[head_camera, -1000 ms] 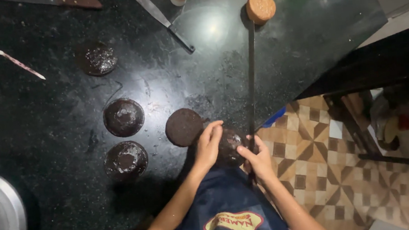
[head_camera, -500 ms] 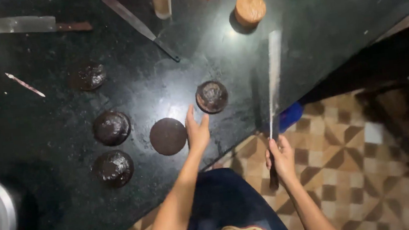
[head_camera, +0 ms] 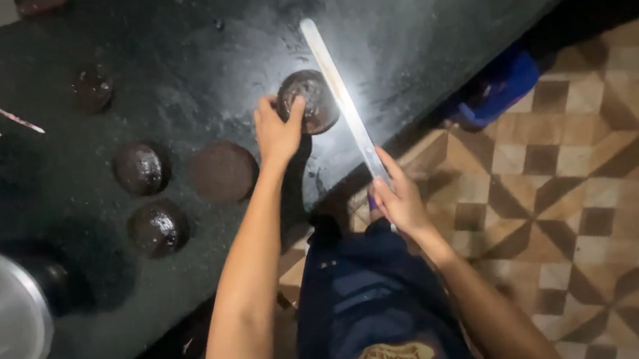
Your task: The person stands at a bakery counter and uses a long knife to trim and smooth the sides of round chocolate cake layers, rotating each layer by hand and shaving off the edges. They work through several layers one at a time, setting trimmed layers aside on the counter.
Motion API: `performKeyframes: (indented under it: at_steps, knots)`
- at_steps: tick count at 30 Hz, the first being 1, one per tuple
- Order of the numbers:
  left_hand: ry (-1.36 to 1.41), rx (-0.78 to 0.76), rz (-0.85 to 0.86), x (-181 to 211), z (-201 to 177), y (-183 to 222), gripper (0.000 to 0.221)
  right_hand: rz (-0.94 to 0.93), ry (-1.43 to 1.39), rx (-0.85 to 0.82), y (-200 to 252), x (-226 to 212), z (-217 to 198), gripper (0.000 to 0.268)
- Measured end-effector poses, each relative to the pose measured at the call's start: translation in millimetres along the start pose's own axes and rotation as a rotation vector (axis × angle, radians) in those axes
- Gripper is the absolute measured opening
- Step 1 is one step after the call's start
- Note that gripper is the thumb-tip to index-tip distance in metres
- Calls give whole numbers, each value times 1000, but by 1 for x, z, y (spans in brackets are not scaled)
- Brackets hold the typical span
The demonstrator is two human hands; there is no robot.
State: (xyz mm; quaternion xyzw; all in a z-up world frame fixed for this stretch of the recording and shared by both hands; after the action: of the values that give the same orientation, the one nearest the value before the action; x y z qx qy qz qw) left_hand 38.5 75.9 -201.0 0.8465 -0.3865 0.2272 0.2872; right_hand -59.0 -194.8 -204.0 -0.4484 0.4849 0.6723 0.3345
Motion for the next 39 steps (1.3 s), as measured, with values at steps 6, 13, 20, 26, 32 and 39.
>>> performKeyframes:
  at_steps: [6,13,20,26,32,39]
  knots:
    - [19,174,278,13,2,15,68,-21,23,-24,-15,3,2,60]
    - [-232,128,553,50,28,24,70,49,-75,-57,-29,12,-4,62]
    - [-268,157,539,51,28,27,66,94,-70,-61,-22,19,-7,63]
    - [-272,196,529,49,30,26,61,123,-55,-85,24,39,-19,64]
    - [-271,180,555,47,32,27,61,66,-62,-90,-21,30,0,59]
    - [-277,208,550,51,36,28,61,22,15,-110,2,16,4,60]
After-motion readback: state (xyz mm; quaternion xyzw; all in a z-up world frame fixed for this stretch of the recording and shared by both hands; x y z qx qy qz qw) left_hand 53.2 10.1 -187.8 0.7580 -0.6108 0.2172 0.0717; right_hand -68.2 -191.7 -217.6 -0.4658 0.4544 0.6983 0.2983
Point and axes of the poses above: each hand's wrist, its own y-axis away from the middle knuckle, its own z-axis out of the palm, x = y × z, the point moved 8 cm from there along -y, towards the middle knuckle, and after that the axes turned 7 degrees about -z, right-handed, at the moved point
